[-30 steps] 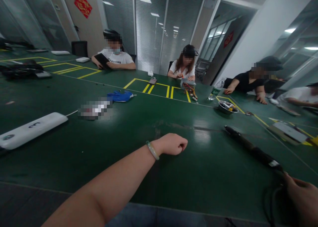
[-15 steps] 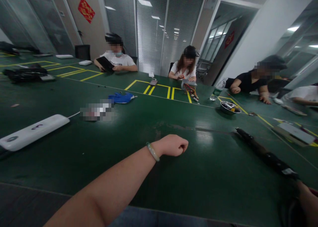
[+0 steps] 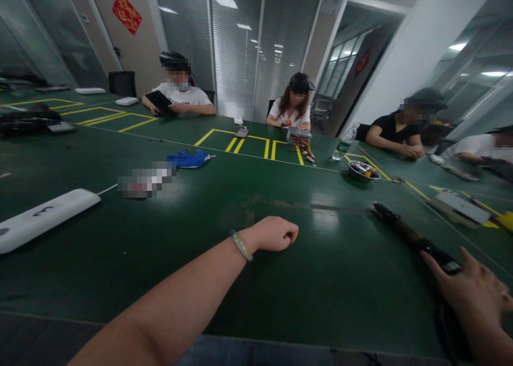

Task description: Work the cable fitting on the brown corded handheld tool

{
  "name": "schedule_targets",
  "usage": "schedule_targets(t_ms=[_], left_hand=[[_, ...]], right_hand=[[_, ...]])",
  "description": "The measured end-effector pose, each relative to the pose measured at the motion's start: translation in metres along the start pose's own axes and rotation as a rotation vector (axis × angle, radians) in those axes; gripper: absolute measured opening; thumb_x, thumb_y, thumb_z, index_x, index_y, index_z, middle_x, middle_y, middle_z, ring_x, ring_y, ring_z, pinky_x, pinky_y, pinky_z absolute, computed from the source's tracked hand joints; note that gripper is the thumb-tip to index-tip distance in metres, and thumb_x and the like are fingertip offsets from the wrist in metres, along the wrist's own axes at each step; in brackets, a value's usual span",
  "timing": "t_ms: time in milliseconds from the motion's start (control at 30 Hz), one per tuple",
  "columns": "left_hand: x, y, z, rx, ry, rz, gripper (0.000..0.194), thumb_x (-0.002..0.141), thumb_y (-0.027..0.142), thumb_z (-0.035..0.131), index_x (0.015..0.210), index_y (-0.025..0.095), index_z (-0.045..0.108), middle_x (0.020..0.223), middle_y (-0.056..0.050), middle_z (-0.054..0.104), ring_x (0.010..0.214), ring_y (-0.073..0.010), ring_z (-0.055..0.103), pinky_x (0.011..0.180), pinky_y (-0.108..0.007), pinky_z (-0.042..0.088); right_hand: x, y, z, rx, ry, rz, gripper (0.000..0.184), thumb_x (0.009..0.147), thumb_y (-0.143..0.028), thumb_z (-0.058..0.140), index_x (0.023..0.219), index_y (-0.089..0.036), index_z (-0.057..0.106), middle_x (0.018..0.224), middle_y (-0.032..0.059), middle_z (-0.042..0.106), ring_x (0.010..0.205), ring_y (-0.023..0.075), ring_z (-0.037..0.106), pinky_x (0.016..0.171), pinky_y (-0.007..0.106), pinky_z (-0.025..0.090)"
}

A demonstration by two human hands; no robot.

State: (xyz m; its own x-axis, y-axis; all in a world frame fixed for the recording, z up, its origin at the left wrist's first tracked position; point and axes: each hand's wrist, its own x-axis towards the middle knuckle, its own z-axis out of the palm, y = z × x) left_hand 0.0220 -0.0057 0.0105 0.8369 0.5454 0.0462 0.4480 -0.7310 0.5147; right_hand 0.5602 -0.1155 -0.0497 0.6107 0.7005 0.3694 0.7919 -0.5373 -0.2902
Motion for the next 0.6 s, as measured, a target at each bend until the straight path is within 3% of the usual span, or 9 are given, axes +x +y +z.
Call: schedule_targets(t_ms=[100,200,400,500,600], left_hand=[[0.001,0.0,0.002,0.039,-0.005,-0.011,0.015,0.086,0.016,0.047,0.083,0.021,0.06,0.085,0.001,0.066,0.078,-0.0139,0.059,0.07,-0.024,0.045],[0.003,-0.002,0.003,0.062,-0.001,-0.007,0.015,0.085,0.015,0.047,0.083,0.021,0.06,0.084,0.002,0.066,0.077,-0.0138,0.059,0.07,-0.025,0.044],[0.008,-0.007,0.009,0.06,0.034,0.028,0.014,0.083,0.014,0.049,0.081,0.022,0.06,0.081,0.002,0.065,0.074,-0.0141,0.058,0.066,-0.025,0.042],[0.011,-0.007,0.011,0.055,0.069,0.046,0.013,0.082,0.013,0.05,0.08,0.021,0.06,0.081,0.002,0.065,0.074,-0.0142,0.058,0.064,-0.025,0.041],[0.01,-0.003,0.011,0.049,0.147,0.082,0.014,0.082,0.011,0.049,0.079,0.021,0.059,0.08,0.002,0.064,0.073,-0.0131,0.057,0.064,-0.024,0.04]], right_hand=[[0.016,-0.021,-0.002,-0.031,-0.064,0.131,0.106,0.059,-0.09,0.045,0.147,-0.032,0.036,0.135,0.0318,0.04,0.132,0.0471,0.031,0.092,0.065,0.018],[0.03,-0.027,0.0,-0.046,-0.089,0.19,0.097,0.059,-0.09,0.046,0.137,-0.032,0.052,0.13,0.0311,0.044,0.126,0.0483,0.038,0.09,0.065,0.022],[0.034,-0.05,0.007,-0.041,-0.121,0.073,0.08,0.07,-0.081,0.043,0.129,-0.031,0.058,0.127,0.0245,0.049,0.117,0.0504,0.045,0.086,0.067,0.028],[0.022,-0.085,0.008,-0.041,-0.143,-0.049,0.073,0.076,-0.073,0.041,0.13,-0.027,0.057,0.125,0.0219,0.05,0.114,0.0482,0.047,0.088,0.066,0.031],[-0.001,-0.137,0.008,-0.011,-0.188,-0.184,0.06,0.082,-0.063,0.044,0.129,-0.027,0.056,0.123,0.0171,0.051,0.112,0.0429,0.049,0.09,0.06,0.033]])
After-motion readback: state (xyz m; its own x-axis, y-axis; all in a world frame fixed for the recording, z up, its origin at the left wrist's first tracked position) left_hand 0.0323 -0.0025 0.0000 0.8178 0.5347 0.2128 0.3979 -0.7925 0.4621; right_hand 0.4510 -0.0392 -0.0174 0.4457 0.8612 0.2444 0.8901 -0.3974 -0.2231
